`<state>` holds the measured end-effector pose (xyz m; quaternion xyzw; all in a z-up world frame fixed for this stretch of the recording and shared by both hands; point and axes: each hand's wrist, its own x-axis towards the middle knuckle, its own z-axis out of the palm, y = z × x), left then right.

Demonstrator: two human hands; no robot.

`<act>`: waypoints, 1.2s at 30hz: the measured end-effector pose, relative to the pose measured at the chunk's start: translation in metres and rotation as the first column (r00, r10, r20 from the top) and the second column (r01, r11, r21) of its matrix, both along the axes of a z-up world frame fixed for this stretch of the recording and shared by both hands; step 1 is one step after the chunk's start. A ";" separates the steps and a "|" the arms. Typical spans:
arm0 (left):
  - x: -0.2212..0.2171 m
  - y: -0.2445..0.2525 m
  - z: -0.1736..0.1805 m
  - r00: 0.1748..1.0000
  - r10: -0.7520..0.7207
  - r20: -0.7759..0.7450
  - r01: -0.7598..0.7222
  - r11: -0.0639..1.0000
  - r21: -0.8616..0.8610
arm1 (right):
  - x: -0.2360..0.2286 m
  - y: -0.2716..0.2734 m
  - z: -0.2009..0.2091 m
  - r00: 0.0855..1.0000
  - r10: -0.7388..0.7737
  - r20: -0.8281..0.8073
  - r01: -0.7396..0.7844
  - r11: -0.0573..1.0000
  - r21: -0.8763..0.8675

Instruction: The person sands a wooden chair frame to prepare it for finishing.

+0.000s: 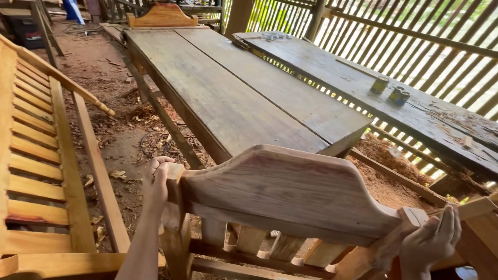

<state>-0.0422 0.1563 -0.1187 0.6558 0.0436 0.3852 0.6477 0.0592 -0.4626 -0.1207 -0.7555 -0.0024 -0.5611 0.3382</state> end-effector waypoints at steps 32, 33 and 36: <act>0.005 -0.002 -0.015 0.996 0.073 0.041 -0.071 0.996 -0.055 | -0.015 0.300 0.071 0.941 0.274 -0.197 -0.236 0.117 -0.965; 0.003 -0.005 -0.009 0.996 0.075 0.044 -0.073 0.996 -0.060 | -0.015 0.291 0.077 0.941 0.275 -0.195 -0.233 0.112 -0.966; -0.002 -0.012 0.001 0.997 0.066 -0.027 -0.069 0.991 -0.117 | -0.013 0.240 0.083 0.959 0.214 -0.184 -0.199 0.052 -0.979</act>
